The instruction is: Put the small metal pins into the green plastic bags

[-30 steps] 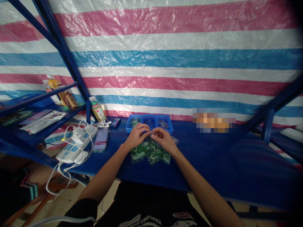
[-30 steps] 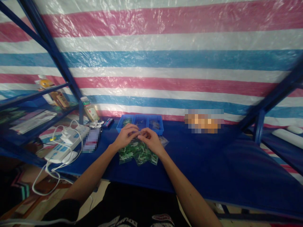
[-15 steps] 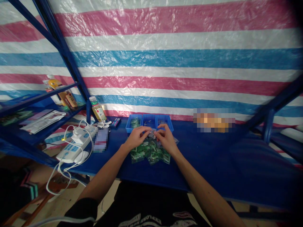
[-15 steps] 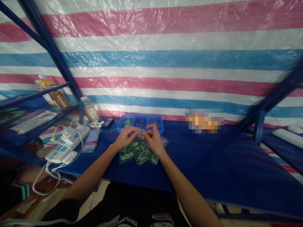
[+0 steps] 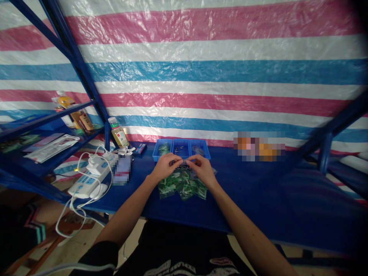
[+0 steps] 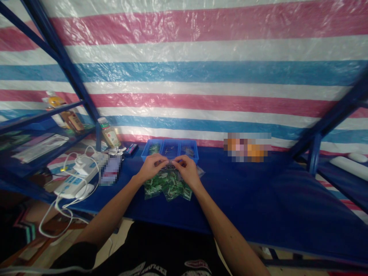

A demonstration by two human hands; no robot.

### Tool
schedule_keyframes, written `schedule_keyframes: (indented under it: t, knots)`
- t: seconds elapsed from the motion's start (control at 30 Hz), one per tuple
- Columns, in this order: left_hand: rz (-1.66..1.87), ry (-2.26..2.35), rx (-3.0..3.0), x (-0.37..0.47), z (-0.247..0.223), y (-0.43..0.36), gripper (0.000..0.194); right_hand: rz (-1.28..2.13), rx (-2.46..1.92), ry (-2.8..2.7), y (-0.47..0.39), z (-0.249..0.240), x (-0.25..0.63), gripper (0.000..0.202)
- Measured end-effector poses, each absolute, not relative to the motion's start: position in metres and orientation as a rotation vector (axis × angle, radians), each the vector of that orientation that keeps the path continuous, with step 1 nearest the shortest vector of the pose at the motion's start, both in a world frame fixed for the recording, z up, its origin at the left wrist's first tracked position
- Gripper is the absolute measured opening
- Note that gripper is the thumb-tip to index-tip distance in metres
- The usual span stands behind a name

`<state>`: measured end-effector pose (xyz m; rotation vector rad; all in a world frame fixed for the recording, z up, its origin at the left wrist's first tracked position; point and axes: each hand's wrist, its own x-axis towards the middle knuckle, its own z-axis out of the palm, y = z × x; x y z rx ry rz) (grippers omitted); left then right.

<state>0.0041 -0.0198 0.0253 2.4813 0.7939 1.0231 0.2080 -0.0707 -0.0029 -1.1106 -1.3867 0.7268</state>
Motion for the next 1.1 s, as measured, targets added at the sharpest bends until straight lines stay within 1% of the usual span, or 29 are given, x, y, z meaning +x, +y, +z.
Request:
schedule_keyframes:
  t: [0.07,0.17,0.27,0.4,0.53,0.6,0.67,0.73,0.8,0.87,0.97,1.03,1.1]
  knots:
    - [0.981,0.816,2.476,0.004,0.026,-0.021,0.032,0.698,-1.121,-1.403,-0.071,-0.002,0.207,0.024]
    - [0.94,0.829,2.486,0.005,0.027,-0.021,0.035,0.847,-1.044,-1.36,-0.073,-0.001,0.205,0.026]
    - [0.908,0.845,2.505,0.005,0.028,-0.022,0.041,0.959,-0.961,-1.309,-0.075,0.002,0.202,0.033]
    - [0.882,0.875,2.501,0.005,0.03,-0.023,0.046,0.898,-1.007,-1.322,-0.076,0.005,0.203,0.028]
    - [0.9,0.893,2.459,0.004,0.032,-0.024,0.043,0.79,-1.045,-1.199,-0.072,0.003,0.209,0.03]
    - [0.902,0.896,2.456,0.004,0.031,-0.024,0.04,0.715,-1.041,-1.106,-0.07,0.001,0.212,0.037]
    - [0.897,0.894,2.467,0.004,0.031,-0.024,0.039,0.702,-1.038,-1.046,-0.069,0.0,0.214,0.051]
    - [0.89,0.888,2.484,0.005,0.03,-0.024,0.038,0.778,-1.05,-1.017,-0.067,-0.001,0.215,0.065]
    - [0.887,0.878,2.502,0.005,0.03,-0.023,0.038,0.868,-1.067,-0.996,-0.066,-0.002,0.215,0.068]
    - [0.888,0.878,2.516,0.004,0.029,-0.023,0.037,0.909,-1.077,-0.997,-0.065,-0.003,0.215,0.061]
    - [0.857,0.917,2.532,0.004,0.026,-0.021,0.034,0.886,-1.119,-1.13,-0.064,-0.007,0.215,0.039]
    - [0.812,0.958,2.547,0.003,0.024,-0.02,0.031,0.781,-1.188,-1.334,-0.065,-0.009,0.214,0.025]
    - [0.771,0.99,2.563,0.003,0.022,-0.019,0.03,0.625,-1.268,-1.571,-0.068,-0.01,0.211,0.016]
